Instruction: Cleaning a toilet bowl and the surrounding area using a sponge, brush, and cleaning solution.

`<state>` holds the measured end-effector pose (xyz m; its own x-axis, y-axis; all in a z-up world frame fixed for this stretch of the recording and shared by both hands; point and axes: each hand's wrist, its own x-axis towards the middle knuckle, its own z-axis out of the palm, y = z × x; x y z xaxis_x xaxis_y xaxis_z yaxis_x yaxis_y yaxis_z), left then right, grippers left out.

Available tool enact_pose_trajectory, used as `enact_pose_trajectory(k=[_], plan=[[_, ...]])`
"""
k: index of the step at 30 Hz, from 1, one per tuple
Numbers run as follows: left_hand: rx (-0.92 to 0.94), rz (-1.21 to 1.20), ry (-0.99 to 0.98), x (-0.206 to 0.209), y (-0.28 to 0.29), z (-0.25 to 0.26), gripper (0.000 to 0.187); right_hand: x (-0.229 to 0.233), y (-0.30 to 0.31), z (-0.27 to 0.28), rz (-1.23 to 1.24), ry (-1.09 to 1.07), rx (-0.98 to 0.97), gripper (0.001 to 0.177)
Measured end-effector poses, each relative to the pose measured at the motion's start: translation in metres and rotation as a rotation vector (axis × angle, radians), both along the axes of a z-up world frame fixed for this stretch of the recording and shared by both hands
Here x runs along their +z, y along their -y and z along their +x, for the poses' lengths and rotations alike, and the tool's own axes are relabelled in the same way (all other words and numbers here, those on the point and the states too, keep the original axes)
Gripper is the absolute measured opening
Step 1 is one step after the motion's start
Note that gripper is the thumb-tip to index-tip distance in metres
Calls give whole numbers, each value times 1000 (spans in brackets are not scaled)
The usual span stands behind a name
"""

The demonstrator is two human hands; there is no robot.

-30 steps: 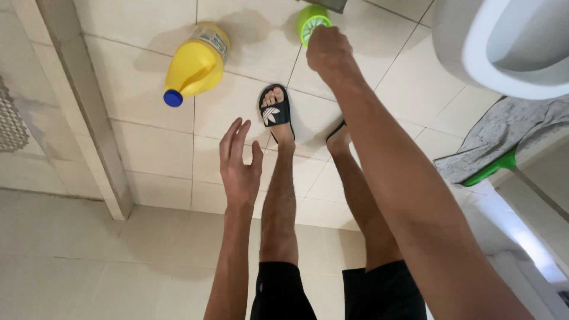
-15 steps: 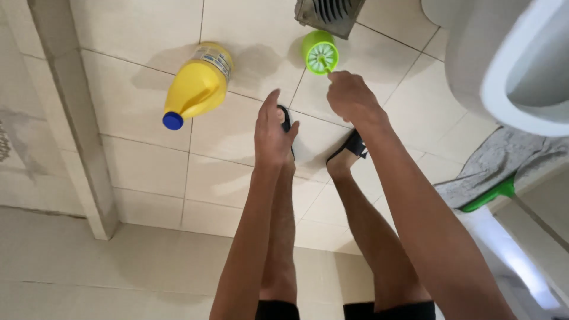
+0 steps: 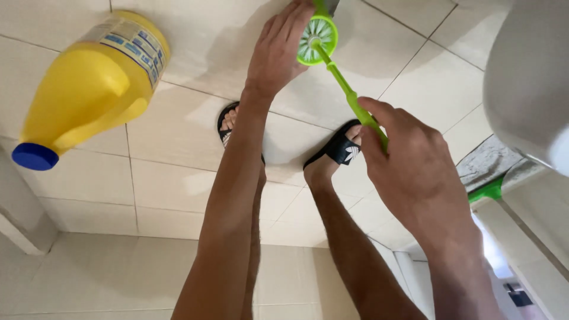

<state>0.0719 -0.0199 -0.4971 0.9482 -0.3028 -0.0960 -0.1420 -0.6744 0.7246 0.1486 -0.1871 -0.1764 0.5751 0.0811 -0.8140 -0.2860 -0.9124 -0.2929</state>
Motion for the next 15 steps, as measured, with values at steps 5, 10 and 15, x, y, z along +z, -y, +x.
enact_pose_trajectory(k=[5,10,15], plan=[[18,43,19,104,-6,16,92,86,22,11,77,23,74,34],[67,-92,91,276,-13,84,89,234,43,57,-95,145,354,41],[73,-145,125,429,26,128,85,382,88,94,-152,254,644,61]])
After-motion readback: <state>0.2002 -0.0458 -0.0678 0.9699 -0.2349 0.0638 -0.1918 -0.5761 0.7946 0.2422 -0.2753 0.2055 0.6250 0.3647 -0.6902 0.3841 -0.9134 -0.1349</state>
